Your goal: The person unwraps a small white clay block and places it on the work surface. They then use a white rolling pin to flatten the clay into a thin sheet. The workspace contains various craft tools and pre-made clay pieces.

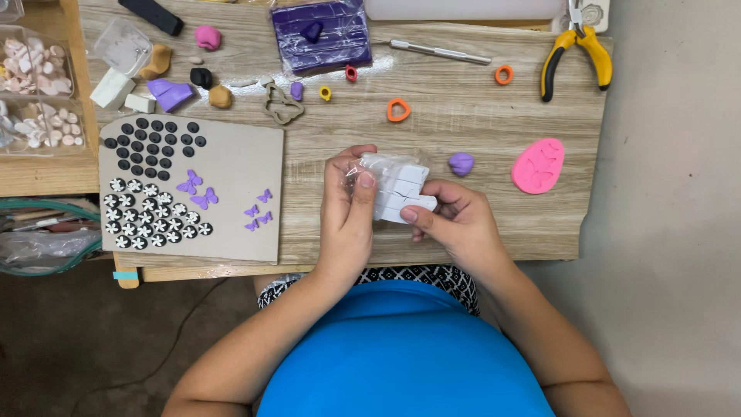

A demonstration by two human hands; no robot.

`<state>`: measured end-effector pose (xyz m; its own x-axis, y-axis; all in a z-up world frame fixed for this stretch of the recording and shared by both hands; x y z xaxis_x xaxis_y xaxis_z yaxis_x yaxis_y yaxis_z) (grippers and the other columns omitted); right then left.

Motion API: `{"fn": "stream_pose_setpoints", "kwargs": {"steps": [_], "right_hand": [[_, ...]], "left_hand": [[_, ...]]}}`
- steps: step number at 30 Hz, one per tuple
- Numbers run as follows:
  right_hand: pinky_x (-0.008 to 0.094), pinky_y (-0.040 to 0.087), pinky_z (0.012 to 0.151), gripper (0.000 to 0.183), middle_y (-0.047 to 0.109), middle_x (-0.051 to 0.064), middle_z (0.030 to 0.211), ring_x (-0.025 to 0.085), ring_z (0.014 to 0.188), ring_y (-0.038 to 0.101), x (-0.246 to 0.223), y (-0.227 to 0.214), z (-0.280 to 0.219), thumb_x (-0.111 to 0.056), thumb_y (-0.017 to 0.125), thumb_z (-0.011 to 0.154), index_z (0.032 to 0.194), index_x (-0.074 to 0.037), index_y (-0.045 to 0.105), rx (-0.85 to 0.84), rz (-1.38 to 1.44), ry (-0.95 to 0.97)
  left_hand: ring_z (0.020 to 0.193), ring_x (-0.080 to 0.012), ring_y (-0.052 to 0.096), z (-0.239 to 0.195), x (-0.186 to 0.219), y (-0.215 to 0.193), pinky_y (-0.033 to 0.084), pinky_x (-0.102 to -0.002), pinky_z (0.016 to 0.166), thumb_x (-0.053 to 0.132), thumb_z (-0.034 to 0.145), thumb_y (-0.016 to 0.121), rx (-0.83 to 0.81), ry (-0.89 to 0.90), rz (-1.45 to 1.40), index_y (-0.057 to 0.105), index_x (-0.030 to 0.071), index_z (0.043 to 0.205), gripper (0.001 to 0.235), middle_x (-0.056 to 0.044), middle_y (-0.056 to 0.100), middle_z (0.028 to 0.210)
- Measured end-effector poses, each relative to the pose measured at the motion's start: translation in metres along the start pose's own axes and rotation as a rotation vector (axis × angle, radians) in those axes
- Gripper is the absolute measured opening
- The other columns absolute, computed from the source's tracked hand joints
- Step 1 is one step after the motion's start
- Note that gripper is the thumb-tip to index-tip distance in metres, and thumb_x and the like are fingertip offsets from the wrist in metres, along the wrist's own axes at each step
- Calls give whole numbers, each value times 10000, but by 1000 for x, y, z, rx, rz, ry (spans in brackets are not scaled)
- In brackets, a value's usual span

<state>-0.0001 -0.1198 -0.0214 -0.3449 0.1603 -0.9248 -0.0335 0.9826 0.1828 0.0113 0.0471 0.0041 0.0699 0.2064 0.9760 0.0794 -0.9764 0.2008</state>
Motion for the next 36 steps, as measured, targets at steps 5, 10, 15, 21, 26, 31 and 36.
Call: {"fn": "stream_pose_setpoints", "kwargs": {"steps": [5, 10, 15, 21, 26, 31, 36], "right_hand": [[308, 640, 562, 188, 676, 144, 636, 143, 578, 685, -5, 7, -1, 13, 807, 834, 980, 76, 706, -1, 56, 0], [342, 659, 587, 221, 705, 173, 707, 167, 617, 697, -9, 4, 0, 28, 802, 824, 1016, 84, 708, -23, 76, 41], [252, 635, 608, 382, 720, 123, 853, 105, 665, 685, -26, -3, 1, -28, 827, 817, 1167, 55, 700, 13, -145, 3], [335, 532, 561, 264, 743, 133, 855, 212, 595, 653, -20, -6, -2, -129, 875, 825, 1051, -44, 769, -35, -790, -264], [434, 582, 813, 336, 666, 145, 1143, 334, 985, 692, -47, 8, 3, -187, 858, 867, 1144, -44, 732, -14, -971, -468], [312, 631, 625, 332, 654, 130, 985, 205, 821, 697, -11, -18, 7, -58, 702, 958, 1278, 25, 672, -49, -485, -204], [385, 690, 603, 284, 697, 227, 966, 306, 773, 762, 3, -30, 4, -70, 621, 950, 1191, 80, 617, -13, 193, 32]], "left_hand": [[1209, -232, 475, 4, -5, -3, 358, -414, 1080, 214, 1100, 401, 1, -124, -87, 412, 62, 1163, 165, -167, 505, 1294], [1117, -146, 458, 1, -15, -3, 414, -336, 1001, 242, 1117, 407, 43, -240, -289, 415, 89, 1222, 186, -39, 462, 1177], [1047, -120, 535, 10, 10, -14, 493, -274, 902, 289, 1090, 468, 167, -189, -351, 442, 117, 1248, 235, -27, 535, 1148], [1173, -154, 569, 15, -16, -48, 526, -345, 1015, 303, 1092, 477, 215, -182, -382, 452, 125, 1251, 240, -75, 569, 1235], [1154, -227, 642, 15, -14, -39, 563, -412, 990, 306, 1063, 529, 175, -290, -541, 485, 73, 1258, 307, -144, 611, 1267], [1131, -261, 682, 10, -31, -34, 573, -433, 981, 254, 1043, 547, 136, -425, -683, 520, 50, 1240, 285, -170, 645, 1249], [1048, -180, 532, 18, 2, -19, 511, -286, 868, 748, 939, 224, -126, -494, -729, 523, 103, 1167, 747, -84, 482, 1191]]}}
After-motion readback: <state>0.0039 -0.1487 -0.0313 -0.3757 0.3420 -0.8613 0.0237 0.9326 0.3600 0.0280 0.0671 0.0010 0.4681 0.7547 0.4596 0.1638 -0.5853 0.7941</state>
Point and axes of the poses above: each hand's wrist, its own z-axis towards the middle knuckle, its own y-axis out of the palm, x = y × z, the point moved 1 cm from there along z, towards the middle knuckle
